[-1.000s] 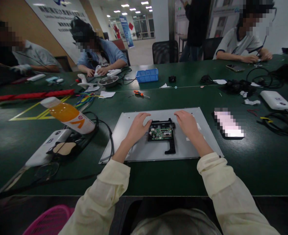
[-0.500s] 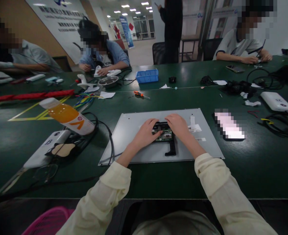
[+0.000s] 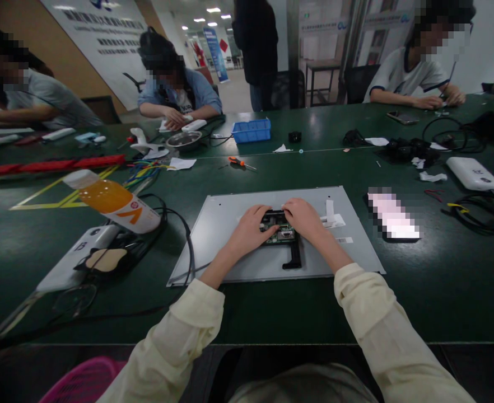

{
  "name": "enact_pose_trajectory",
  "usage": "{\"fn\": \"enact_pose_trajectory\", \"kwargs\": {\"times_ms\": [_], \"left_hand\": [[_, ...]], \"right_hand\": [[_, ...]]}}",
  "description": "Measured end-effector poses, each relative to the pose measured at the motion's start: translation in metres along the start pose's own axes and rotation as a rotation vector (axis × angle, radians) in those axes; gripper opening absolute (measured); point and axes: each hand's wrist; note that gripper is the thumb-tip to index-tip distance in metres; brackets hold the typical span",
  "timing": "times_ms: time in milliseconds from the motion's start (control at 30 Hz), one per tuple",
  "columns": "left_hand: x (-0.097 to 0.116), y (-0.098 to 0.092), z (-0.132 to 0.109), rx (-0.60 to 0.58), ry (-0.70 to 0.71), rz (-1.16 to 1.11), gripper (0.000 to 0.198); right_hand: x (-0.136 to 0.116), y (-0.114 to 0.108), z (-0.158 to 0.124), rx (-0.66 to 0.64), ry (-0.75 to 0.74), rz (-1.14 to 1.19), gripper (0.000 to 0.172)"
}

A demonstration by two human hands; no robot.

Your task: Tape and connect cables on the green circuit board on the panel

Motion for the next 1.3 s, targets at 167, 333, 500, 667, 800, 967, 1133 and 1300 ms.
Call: {"fn": "enact_pose_trajectory", "kwargs": {"times_ms": [167, 333, 500, 667, 800, 967, 1133, 1300], "left_hand": [[0.0, 0.0, 0.001, 0.0, 0.006, 0.005, 0.046], [0.0, 0.001, 0.001, 0.008, 0.014, 0.005, 0.046], [-0.001, 0.002, 0.001, 0.01, 0.016, -0.001, 0.046], [-0.002, 0.003, 0.0, 0.018, 0.01, -0.026, 0.047], [-0.004, -0.002, 0.004, 0.07, -0.003, -0.117, 0.041], [-0.023, -0.015, 0.01, 0.227, -0.204, -0.158, 0.026], [-0.05, -0.022, 0.007, 0.197, -0.436, -0.03, 0.025], [-0.065, -0.022, 0.002, -0.002, -0.478, -0.005, 0.029]], "right_hand": [[-0.001, 0.001, 0.0, 0.006, 0.008, 0.016, 0.025], [-0.005, 0.0, -0.002, 0.034, -0.014, -0.023, 0.025], [-0.007, -0.001, -0.004, 0.024, -0.005, -0.002, 0.023], [-0.005, 0.001, -0.004, 0.021, 0.016, 0.018, 0.025], [-0.005, 0.002, -0.006, 0.063, -0.009, 0.019, 0.026], [-0.006, -0.001, -0.01, 0.155, -0.026, 0.054, 0.029], [-0.002, -0.005, -0.015, 0.226, 0.002, 0.067, 0.033], [-0.001, -0.007, -0.018, 0.238, 0.039, 0.083, 0.034]]}}
Point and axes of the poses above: each hand's wrist, its own z-axis towards the middle knuckle, its own y-axis out of the palm, x = y × z, and after that the axes turned 6 degrees about z, right-handed
